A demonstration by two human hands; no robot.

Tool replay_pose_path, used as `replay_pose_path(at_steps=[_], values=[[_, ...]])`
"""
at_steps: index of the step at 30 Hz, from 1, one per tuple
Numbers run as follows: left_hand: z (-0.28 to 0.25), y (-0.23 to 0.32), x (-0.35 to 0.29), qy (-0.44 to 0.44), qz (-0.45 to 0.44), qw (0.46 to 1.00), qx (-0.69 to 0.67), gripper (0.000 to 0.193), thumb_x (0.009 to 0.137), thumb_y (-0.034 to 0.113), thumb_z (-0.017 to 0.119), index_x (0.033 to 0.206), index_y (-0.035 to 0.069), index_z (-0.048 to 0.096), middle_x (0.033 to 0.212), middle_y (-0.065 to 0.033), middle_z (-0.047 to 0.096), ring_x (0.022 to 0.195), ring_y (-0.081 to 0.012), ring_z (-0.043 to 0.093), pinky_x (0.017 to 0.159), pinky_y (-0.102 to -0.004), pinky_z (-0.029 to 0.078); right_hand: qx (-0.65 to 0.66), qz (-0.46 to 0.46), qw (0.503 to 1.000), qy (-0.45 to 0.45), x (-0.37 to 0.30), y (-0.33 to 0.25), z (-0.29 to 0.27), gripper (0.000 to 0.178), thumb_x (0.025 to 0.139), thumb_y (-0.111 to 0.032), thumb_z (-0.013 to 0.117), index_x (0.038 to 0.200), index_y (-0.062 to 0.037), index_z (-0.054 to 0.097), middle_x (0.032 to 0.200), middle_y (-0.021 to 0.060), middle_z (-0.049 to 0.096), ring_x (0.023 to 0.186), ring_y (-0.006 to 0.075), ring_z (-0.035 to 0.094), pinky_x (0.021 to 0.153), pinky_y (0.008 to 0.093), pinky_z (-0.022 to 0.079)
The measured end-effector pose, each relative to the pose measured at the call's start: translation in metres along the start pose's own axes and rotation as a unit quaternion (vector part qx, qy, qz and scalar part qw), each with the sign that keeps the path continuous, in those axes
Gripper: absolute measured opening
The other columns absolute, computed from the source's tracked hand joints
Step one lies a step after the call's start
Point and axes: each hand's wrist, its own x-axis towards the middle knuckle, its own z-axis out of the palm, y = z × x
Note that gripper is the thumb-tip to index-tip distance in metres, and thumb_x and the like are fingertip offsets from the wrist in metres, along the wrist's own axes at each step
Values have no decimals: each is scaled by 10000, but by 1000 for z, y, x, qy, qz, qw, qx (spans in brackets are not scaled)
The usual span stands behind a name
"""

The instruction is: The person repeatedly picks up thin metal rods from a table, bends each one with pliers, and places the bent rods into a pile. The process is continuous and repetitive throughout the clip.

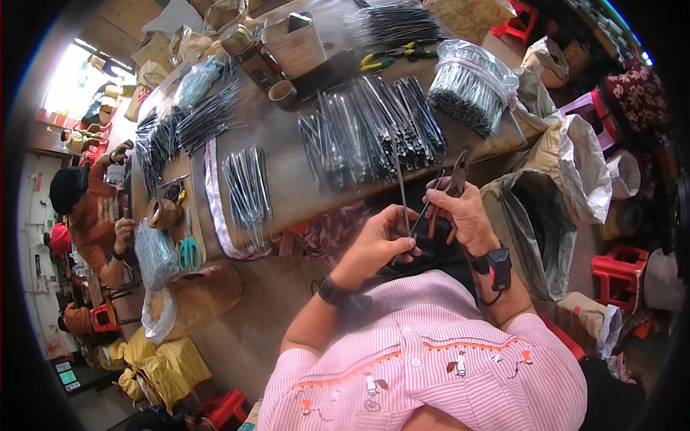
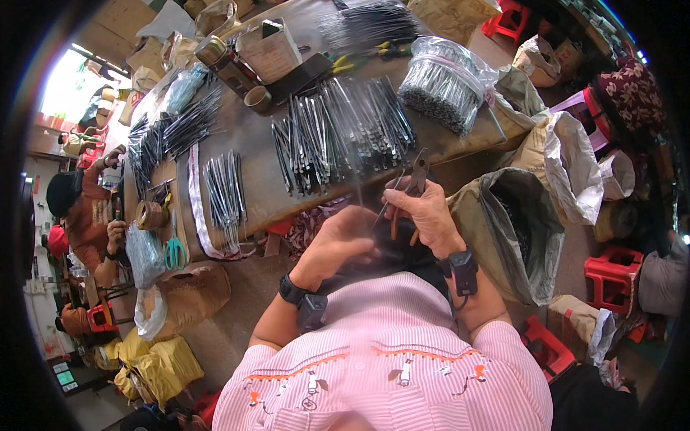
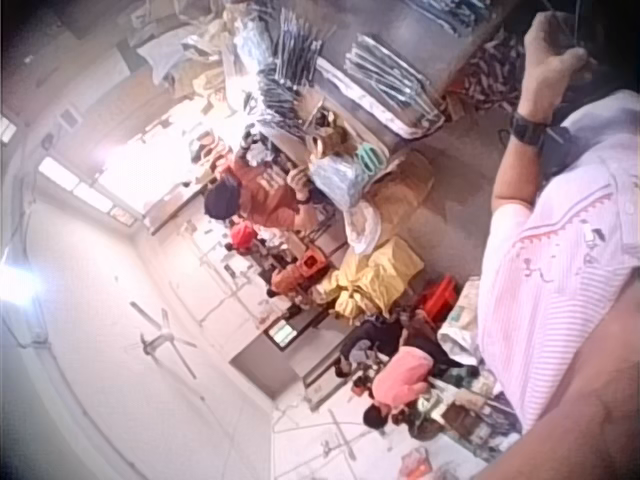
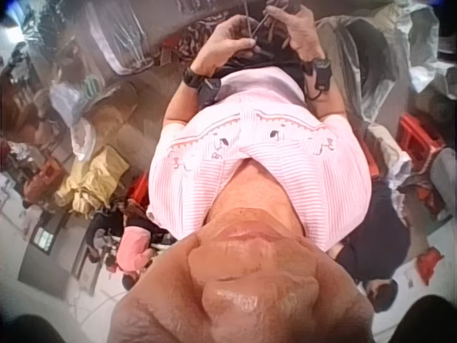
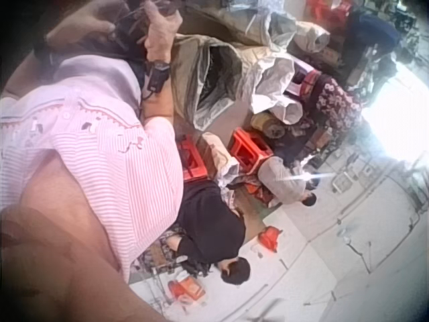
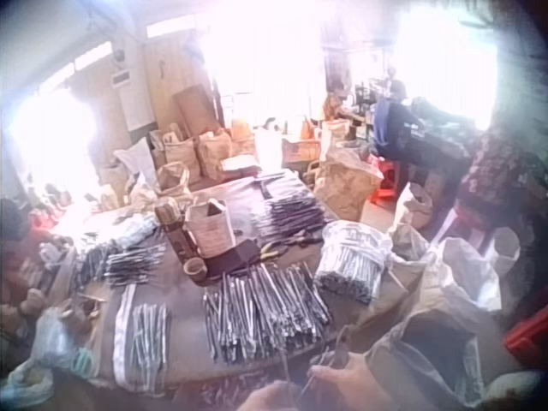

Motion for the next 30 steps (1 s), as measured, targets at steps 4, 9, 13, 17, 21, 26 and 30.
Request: replay_pose_path(at_steps=[4, 9, 13, 17, 21, 26, 30], values=[[6, 1, 3, 9, 16, 999, -46, 224, 911, 74, 593, 1110, 16, 508, 945, -50, 592, 816, -136, 621, 700, -262, 526, -21, -19, 1000, -2, -1, 1, 4, 207, 825, -80, 715, 982, 18, 621, 811, 95, 661, 648, 162, 638, 590, 261, 525], [-1, -8, 8, 21, -56, 970, -234, 114, 936, 137, 588, 1007, 59, 546, 896, -49, 602, 765, -114, 585, 604, -237, 462, -93, -56, 994, 2, -6, -1, 9, 193, 824, -67, 711, 971, 20, 622, 808, 91, 670, 635, 135, 631, 575, 249, 524], [-2, -24, 18, 69, -29, 978, -194, 77, 910, 117, 622, 939, 76, 564, 819, -27, 605, 644, -74, 550, 504, -192, 395, -119, -63, 991, 2, -7, 3, 11, 167, 828, -51, 700, 959, 23, 628, 813, 94, 670, 654, 124, 632, 581, 247, 528], [-9, -24, 18, 97, 10, 987, -127, 109, 881, 103, 657, 945, 65, 577, 761, 0, 594, 533, -51, 496, 449, -169, 346, -46, -42, 998, -3, -4, 11, 6, 158, 900, -131, 608, 944, 19, 636, 907, 142, 672, 778, 172, 661, 656, 274, 544], [-12, -13, 15, 98, 31, 991, -84, 172, 873, 97, 665, 1030, 48, 616, 746, 8, 585, 532, -43, 482, 458, -169, 351, 268, 102, 958, 28, -2, 9, -9, 339, 944, -285, 469, 956, 15, 628, 1055, 226, 639, 888, 289, 660, 743, 343, 547], [-2, -5, 12, 127, 77, 989, 12, 204, 878, 41, 636, 1081, 30, 659, 773, 9, 570, 554, -33, 474, 466, -179, 371, 325, 151, 919, -164, -21, 10, -24, 318, 888, -212, 459, 1098, 15, 534, 1134, 274, 591, 940, 385, 638, 699, 365, 575], [8, 1, 10, 163, 159, 962, 151, 211, 873, -21, 603, 1068, 21, 672, 808, 18, 533, 587, -30, 472, 486, -182, 383, 83, 113, 974, -178, -38, 11, -22, 471, 739, -17, 486, 1209, -2, 462, 1104, 205, 579, 912, 294, 636, 647, 296, 562]])
